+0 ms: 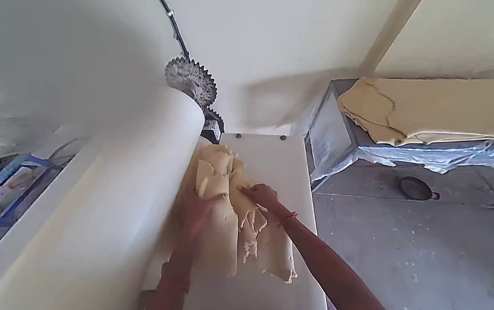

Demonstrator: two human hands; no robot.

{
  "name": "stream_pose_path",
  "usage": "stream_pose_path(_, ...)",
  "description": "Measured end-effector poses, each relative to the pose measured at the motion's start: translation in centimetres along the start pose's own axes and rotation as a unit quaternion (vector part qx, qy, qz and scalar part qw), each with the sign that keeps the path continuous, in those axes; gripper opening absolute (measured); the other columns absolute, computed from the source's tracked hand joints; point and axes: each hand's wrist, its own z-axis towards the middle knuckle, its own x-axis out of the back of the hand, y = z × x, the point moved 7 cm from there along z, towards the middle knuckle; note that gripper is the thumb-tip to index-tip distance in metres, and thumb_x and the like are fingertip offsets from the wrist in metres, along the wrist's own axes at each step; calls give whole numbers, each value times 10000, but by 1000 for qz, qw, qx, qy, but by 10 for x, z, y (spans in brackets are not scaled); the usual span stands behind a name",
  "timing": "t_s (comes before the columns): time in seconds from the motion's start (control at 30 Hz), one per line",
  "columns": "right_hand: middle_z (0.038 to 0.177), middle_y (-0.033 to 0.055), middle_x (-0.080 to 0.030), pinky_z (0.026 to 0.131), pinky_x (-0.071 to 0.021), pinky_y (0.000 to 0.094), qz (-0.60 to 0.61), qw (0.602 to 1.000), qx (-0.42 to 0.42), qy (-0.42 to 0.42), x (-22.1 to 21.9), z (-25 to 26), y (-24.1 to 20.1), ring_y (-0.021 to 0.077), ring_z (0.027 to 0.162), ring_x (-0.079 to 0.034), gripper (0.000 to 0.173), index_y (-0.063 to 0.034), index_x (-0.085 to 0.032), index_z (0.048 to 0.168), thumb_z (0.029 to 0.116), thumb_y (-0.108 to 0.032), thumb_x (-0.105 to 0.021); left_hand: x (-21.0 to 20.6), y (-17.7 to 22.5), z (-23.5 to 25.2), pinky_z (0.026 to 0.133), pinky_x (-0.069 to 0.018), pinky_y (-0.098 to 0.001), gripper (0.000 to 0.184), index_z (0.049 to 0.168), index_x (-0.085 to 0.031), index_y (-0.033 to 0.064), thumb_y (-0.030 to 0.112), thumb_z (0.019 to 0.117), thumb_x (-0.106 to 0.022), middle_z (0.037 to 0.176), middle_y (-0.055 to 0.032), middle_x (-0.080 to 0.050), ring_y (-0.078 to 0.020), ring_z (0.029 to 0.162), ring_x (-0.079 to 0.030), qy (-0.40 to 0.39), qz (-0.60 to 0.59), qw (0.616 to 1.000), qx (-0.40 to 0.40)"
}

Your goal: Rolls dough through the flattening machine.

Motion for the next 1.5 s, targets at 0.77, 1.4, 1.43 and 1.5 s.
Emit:
stream_pose_path(0.77, 1096, 24, -661, 889, -531, 198, 310, 914, 252, -71, 12, -84, -40, -4, 1002, -619, 365, 27, -547, 1280, 931, -16, -644, 28, -2, -149, 901, -585, -244, 237, 995, -745, 166, 224, 779, -826, 1117, 29, -757, -71, 1069, -699, 94, -258, 899, -341)
stream_pose_path(1.4, 1457, 246, -535, 1085, -412, 626, -112, 982, 151, 28, 68, -17, 22, 424, 1329, -527, 739, -35, -478, 1507, 967, -506, -659, 1, -101, -177, 996, -515, -537, 580, 1509, -403, 31, 434, 1117, -261, 1479, -200, -507, -323, 1294, -570, -53, -365, 904, 216)
stream_pose_path(1.43, 1433, 248, -557, 1081, -417, 627, -133, 983, 126, -3, 70, -20, 29, 419, 1310, -547, 780, -29, -484, 1499, 959, -573, -630, 2, -101, -171, 975, -526, -513, 560, 1485, -425, 22, 424, 1113, -308, 1439, -203, -535, -310, 1257, -591, -56, -352, 910, 214)
stream_pose_path(1.5, 1374, 246, -604, 1058, -418, 644, -157, 981, 101, -52, 68, -24, 37, 417, 1269, -579, 768, -38, -554, 1444, 962, -636, -578, -2, -109, -157, 892, -553, -470, 475, 1409, -477, -1, 343, 1081, -476, 1310, -207, -597, -290, 1134, -634, -54, -337, 912, 228)
